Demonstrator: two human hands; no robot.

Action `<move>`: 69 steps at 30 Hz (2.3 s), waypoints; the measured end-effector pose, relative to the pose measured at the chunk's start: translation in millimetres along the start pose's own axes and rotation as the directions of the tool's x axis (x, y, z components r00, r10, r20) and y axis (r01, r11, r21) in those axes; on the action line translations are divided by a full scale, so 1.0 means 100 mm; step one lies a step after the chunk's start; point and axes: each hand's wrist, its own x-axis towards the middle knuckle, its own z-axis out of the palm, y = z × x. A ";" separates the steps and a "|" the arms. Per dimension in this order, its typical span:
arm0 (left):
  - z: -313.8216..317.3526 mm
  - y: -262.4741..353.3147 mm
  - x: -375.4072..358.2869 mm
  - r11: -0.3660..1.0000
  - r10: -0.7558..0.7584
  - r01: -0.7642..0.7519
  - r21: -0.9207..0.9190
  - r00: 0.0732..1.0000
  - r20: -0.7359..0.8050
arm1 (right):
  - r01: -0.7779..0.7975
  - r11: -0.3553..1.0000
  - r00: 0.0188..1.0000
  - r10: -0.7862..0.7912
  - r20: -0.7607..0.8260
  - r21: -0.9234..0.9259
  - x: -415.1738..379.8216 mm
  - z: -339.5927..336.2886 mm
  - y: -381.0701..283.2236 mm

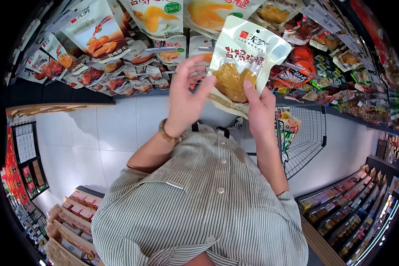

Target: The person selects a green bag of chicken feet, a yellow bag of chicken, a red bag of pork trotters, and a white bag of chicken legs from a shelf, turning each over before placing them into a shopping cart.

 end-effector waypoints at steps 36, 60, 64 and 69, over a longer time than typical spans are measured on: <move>-0.46 0.28 -0.05 0.561 -0.332 0.475 -0.678 0.879 0.341 | 0.160 0.976 0.948 -0.111 0.297 -0.146 -0.21 0.25 -0.09; -0.42 0.25 -0.07 0.495 -0.349 0.465 -0.735 0.880 0.322 | 0.003 0.995 0.968 -0.027 0.248 0.096 -0.24 0.27 -0.03; -0.46 0.27 -0.05 0.572 -0.350 0.506 -0.645 0.862 0.365 | 0.025 0.995 0.986 -0.041 0.162 0.101 -0.22 0.29 -0.01; -0.55 0.28 -0.06 0.782 -0.219 0.395 -0.483 0.898 0.381 | 0.065 0.985 0.995 -0.076 0.059 0.162 -0.15 0.20 -0.09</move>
